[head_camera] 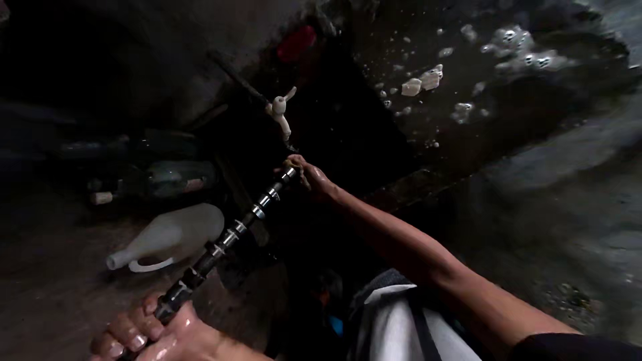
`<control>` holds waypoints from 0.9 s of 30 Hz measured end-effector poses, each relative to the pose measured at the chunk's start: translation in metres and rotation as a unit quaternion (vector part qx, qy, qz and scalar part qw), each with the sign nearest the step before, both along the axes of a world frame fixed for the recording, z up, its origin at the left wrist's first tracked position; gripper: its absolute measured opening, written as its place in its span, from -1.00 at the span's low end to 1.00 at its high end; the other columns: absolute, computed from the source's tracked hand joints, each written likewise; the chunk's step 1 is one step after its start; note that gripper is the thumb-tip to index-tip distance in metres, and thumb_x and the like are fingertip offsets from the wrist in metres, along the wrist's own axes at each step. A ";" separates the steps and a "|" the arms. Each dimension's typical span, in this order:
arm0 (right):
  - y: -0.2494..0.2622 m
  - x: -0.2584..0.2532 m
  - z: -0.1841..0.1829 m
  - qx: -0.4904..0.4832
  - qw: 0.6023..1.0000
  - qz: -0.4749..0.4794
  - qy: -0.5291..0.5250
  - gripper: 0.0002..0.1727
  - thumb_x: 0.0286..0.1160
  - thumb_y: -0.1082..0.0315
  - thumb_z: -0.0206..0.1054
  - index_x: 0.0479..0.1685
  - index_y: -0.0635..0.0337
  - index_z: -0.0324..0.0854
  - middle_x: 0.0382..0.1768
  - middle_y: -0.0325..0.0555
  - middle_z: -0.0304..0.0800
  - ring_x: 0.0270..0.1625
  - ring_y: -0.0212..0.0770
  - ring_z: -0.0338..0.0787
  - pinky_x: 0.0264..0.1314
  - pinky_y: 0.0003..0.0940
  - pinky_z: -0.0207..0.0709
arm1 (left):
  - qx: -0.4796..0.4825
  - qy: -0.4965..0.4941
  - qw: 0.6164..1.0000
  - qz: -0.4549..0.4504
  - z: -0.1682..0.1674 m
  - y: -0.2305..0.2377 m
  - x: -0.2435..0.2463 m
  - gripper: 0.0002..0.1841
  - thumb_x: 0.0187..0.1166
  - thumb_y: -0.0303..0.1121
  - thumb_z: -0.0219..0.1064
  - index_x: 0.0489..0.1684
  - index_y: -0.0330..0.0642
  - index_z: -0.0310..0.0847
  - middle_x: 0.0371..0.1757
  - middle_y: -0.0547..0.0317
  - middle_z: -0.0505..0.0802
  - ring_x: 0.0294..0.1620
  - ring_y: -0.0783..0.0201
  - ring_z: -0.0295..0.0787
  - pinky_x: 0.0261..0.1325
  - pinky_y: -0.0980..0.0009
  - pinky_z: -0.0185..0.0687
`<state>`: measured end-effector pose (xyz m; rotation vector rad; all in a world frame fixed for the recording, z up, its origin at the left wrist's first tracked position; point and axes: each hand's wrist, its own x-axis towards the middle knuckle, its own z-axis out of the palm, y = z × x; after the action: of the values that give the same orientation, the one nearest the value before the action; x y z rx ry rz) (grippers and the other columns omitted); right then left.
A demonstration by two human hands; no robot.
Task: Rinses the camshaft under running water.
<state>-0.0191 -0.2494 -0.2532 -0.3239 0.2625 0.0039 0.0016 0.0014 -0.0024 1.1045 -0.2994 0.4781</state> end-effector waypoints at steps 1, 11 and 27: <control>0.007 0.005 0.011 0.036 0.999 -0.039 0.003 -0.51 0.90 -0.04 -0.20 0.42 -0.01 0.48 0.25 -0.03 0.79 0.18 -0.14 0.82 0.19 -0.20 0.72 | -0.001 0.005 1.000 0.009 -0.003 0.001 0.001 -0.46 0.76 -0.29 -0.36 -0.73 -0.16 0.34 -0.81 0.26 0.44 -0.77 0.32 0.46 -0.42 0.39 0.67; 0.009 0.039 0.021 -0.398 0.893 -0.161 0.138 -0.34 0.87 -0.01 -0.12 -0.60 0.19 0.59 -0.67 -0.14 0.54 -0.56 -0.18 0.59 -0.44 -0.10 0.50 | -0.002 0.040 0.999 0.022 -0.018 -0.004 -0.002 -0.45 0.77 -0.27 -0.41 -0.72 -0.14 0.31 -0.81 0.27 0.44 -0.76 0.31 0.49 -0.42 0.38 0.68; -0.008 -0.023 0.026 -0.248 0.913 0.312 0.088 -0.68 0.84 0.15 0.08 -0.01 0.18 0.65 -0.32 -0.26 0.63 -0.35 -0.45 0.61 -0.25 -0.48 0.55 | 0.098 -0.072 0.891 -0.438 0.019 0.035 0.059 -0.71 0.63 -0.20 0.17 -0.51 -0.10 0.58 -0.69 0.33 0.57 -0.60 0.32 0.60 -0.21 0.26 0.72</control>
<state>-0.0420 -0.2572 -0.2274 -0.9088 0.3274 0.6103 0.0607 0.0362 0.0164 1.0085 -0.9396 -0.2898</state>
